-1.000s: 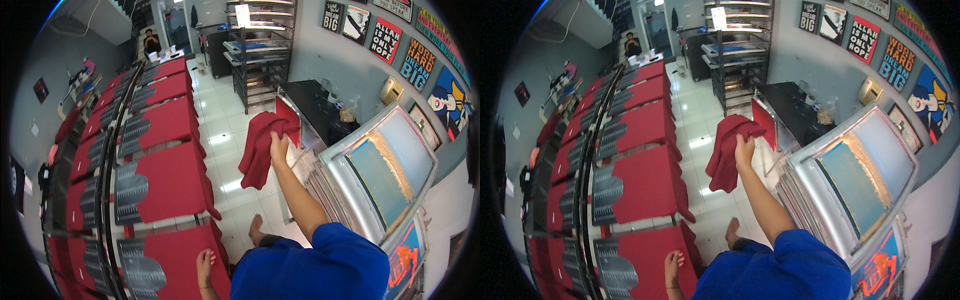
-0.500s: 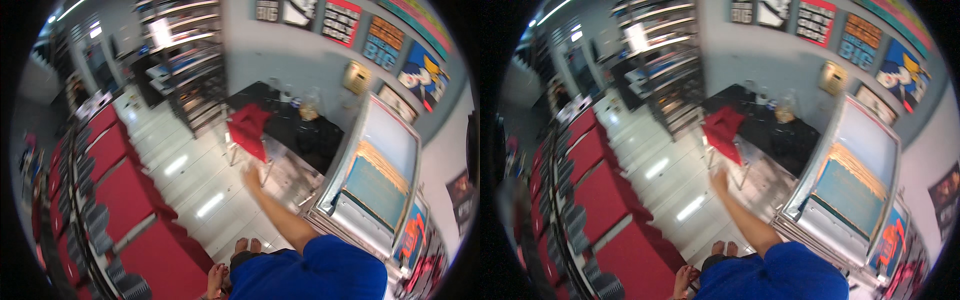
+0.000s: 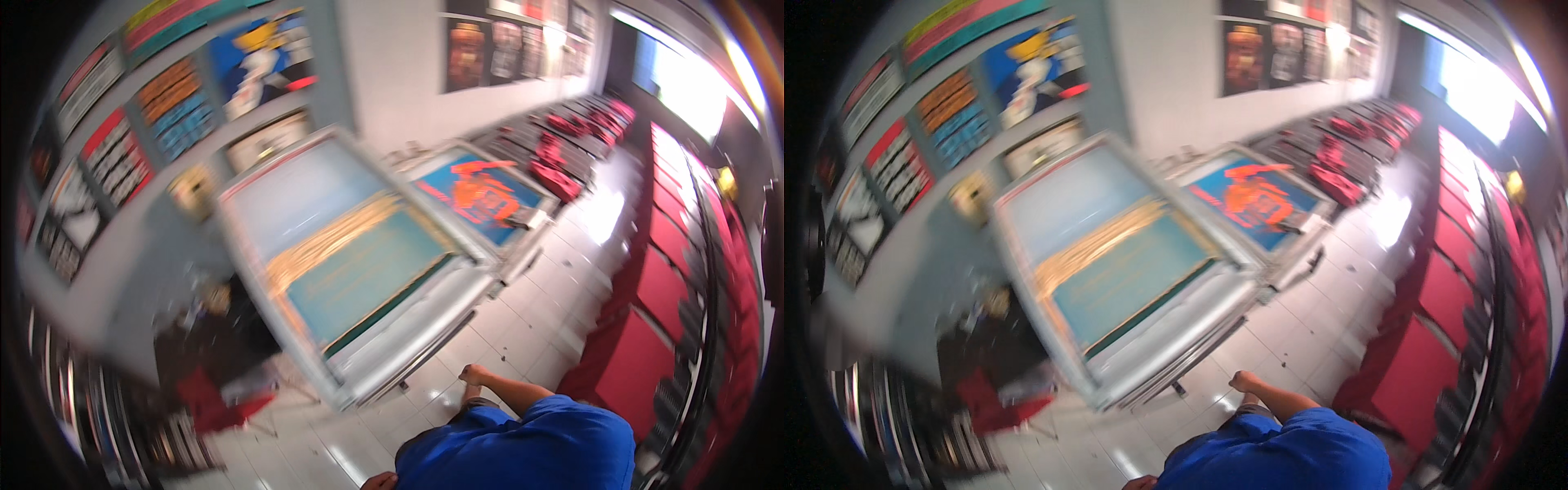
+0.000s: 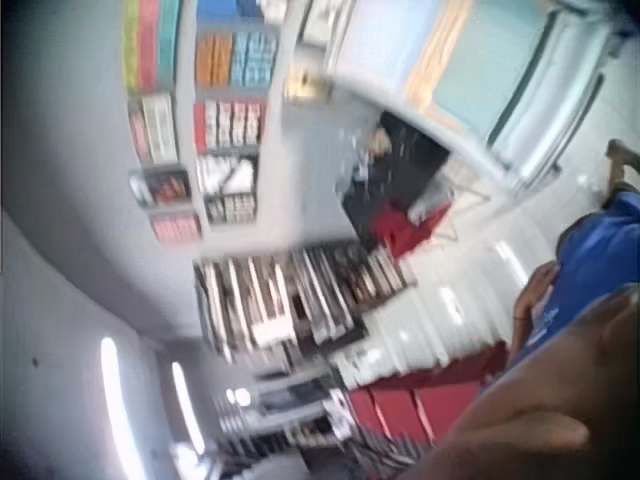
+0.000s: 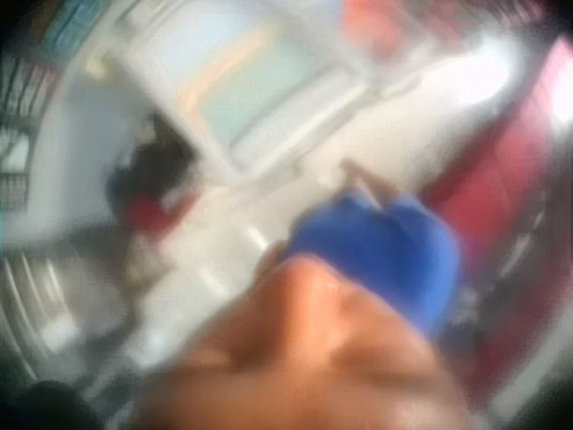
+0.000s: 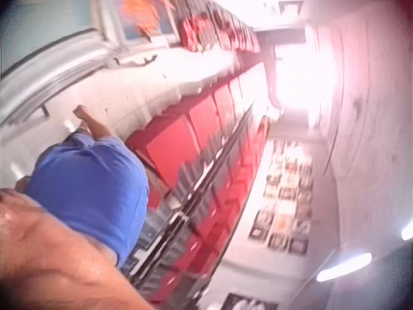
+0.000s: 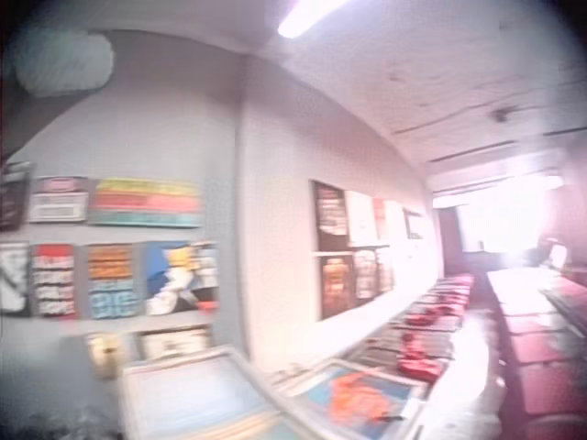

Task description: The person places red t-shirts onto a screen printing table and applies white ink using a screen printing frame.

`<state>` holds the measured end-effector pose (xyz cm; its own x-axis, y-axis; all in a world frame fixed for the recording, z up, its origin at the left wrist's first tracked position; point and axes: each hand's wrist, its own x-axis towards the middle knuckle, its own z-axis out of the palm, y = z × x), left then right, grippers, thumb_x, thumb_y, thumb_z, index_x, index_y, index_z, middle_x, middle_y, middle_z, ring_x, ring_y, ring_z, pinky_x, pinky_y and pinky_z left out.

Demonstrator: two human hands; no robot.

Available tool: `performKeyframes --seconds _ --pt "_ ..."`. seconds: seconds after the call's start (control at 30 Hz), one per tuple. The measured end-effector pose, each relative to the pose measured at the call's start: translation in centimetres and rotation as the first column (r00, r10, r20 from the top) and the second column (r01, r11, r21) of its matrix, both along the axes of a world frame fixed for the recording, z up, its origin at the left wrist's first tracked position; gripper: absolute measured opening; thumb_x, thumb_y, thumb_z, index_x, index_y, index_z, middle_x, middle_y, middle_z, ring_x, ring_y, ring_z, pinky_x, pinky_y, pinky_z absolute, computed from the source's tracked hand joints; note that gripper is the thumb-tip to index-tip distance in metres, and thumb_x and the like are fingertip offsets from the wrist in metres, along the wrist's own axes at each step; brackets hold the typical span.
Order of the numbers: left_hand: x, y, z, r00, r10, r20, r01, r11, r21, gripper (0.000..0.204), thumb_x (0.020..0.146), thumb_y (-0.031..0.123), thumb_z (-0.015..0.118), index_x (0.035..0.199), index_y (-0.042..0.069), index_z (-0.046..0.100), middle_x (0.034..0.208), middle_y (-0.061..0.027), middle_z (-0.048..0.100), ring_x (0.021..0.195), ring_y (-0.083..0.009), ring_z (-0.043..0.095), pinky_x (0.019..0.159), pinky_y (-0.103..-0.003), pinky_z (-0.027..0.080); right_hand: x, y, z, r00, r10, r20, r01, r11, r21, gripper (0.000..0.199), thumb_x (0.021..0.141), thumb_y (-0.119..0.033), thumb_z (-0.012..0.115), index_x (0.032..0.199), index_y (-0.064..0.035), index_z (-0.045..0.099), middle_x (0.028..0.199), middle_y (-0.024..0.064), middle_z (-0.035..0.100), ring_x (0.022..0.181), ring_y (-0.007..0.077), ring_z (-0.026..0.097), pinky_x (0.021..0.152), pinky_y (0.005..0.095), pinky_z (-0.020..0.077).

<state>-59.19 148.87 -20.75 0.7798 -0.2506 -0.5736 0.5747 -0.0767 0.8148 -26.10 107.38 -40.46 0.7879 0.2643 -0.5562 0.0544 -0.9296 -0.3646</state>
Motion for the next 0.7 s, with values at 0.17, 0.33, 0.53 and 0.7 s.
performKeyframes --seconds 0.17,0.33,0.53,0.7 --pt "13.3 -6.7 12.5 0.894 -0.428 0.130 0.424 0.904 0.060 0.028 0.101 0.021 0.052 0.119 0.000 0.061 0.112 -0.0079 0.063 0.102 -0.0166 0.057 0.091 -0.032 0.046 -7.0 -11.3 -2.4 0.861 -0.488 -0.141 0.500 0.863 0.066 0.047 0.084 -0.046 0.056 0.086 -0.0028 0.074 0.090 0.0221 0.070 0.092 0.0401 0.066 0.088 0.0447 0.0491" --pt "24.1 -17.3 11.0 0.781 -0.619 0.080 0.596 0.778 0.200 0.029 0.101 0.021 0.052 0.120 0.000 0.060 0.114 -0.0096 0.063 0.103 -0.0188 0.058 0.094 -0.034 0.045 -12.1 -20.6 -2.5 0.762 -0.540 -0.357 0.612 0.781 0.123 0.051 0.084 -0.044 0.064 0.109 0.0007 0.069 0.101 0.0240 0.069 0.106 0.0358 0.064 0.096 0.0432 0.0474" --pt "34.8 -32.0 5.8 0.496 -0.818 0.290 0.784 0.566 0.254 0.030 0.101 0.020 0.051 0.121 0.000 0.059 0.117 -0.0117 0.063 0.105 -0.0214 0.059 0.096 -0.035 0.045 -7.5 -36.6 2.7 0.381 -0.800 -0.464 0.924 0.306 0.231 0.035 0.089 -0.033 0.062 0.101 -0.0014 0.070 0.092 0.0088 0.071 0.082 0.0159 0.068 0.068 0.0309 0.0561" --pt "43.2 -50.0 7.5 0.377 -0.908 0.186 0.889 0.411 0.204 0.030 0.101 0.021 0.050 0.122 0.001 0.060 0.115 -0.0122 0.065 0.105 -0.0223 0.060 0.096 -0.036 0.045 0.9 -45.7 7.4 0.191 -0.825 -0.531 0.844 -0.138 0.519 0.037 0.094 -0.030 0.059 0.115 -0.0003 0.064 0.104 0.0096 0.069 0.088 0.0201 0.068 0.073 0.0330 0.0556"
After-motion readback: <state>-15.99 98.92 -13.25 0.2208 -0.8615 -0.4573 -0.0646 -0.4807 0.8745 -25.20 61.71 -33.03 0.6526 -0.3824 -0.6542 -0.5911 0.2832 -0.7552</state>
